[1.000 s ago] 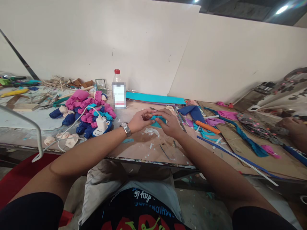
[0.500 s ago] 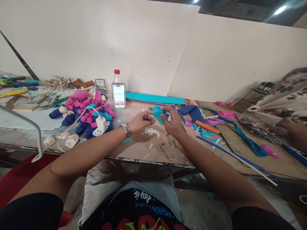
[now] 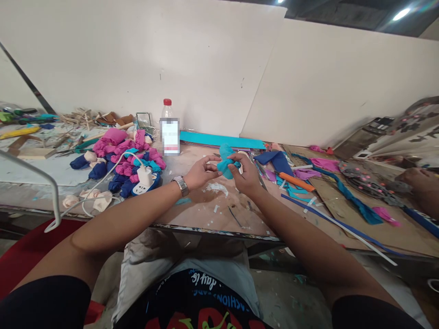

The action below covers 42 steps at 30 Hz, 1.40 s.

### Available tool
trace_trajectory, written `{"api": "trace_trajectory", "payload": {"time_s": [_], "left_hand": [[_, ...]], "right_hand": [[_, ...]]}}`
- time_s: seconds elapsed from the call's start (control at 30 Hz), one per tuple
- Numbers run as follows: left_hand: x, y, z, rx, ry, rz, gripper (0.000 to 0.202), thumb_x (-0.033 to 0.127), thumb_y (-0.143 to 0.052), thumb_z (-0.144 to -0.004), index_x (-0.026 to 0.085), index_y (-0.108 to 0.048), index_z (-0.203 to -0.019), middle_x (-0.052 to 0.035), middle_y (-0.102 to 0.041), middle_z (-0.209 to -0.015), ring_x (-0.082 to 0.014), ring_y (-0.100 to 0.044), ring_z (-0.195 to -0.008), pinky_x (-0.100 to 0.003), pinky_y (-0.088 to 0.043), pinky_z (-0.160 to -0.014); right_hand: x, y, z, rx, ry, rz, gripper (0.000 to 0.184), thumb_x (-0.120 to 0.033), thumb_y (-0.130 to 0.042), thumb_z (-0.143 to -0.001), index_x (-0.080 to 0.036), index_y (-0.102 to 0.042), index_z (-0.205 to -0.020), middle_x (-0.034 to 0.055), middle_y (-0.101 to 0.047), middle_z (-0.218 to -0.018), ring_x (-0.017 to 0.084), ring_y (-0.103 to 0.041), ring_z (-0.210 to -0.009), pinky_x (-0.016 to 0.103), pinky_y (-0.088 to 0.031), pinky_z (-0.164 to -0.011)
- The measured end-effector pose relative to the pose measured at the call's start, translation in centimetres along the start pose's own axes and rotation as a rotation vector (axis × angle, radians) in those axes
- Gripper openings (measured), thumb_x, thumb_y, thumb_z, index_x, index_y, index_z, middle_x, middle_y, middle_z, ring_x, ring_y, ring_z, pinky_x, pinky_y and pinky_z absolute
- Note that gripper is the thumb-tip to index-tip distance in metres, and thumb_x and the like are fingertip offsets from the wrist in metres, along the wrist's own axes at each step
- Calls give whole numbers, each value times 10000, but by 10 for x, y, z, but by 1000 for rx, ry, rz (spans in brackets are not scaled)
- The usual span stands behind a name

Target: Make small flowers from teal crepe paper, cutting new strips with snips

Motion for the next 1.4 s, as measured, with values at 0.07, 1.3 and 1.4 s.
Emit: {"api": "trace_trajectory", "payload": {"time_s": [0.07, 1.3, 1.4], "left_hand": [[0, 0, 0, -3, -14, -39, 568, 287, -858, -720, 185, -605, -1218, 29, -653, -772, -114, -621, -733, -264, -452, -716], [5, 3, -5, 10, -213, -44, 434, 528, -797, -806, 168, -686, -1021, -82, -716, -1018, -209, -671, -992, -362, -488, -911], [5, 3, -4, 8, -213, -50, 448, 547, -800, -800, 164, -694, -1006, -80, -721, -1009, -195, -670, -967, -344, -491, -887]], "right_hand": [[0, 0, 0, 3, -3, 9, 287, -480, -539, -1013, -240, -635, -1138, 92, -689, -1060, 260, -642, -986, 430, -514, -879], [-5, 0, -2, -67, 57, 90, 250, -441, -652, -952, -239, -713, -1088, 55, -741, -915, 244, -676, -869, 404, -517, -828], [-5, 0, -3, -59, 58, 99, 247, -452, -657, -953, -237, -712, -1061, 60, -740, -912, 247, -675, -866, 402, -517, -813]]}}
Point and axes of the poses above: each hand's wrist, its own z-axis away from the middle knuckle, its own y-axis out of the back of the hand, x = y × z, the point moved 2 cm from there along -z, towards the middle knuckle
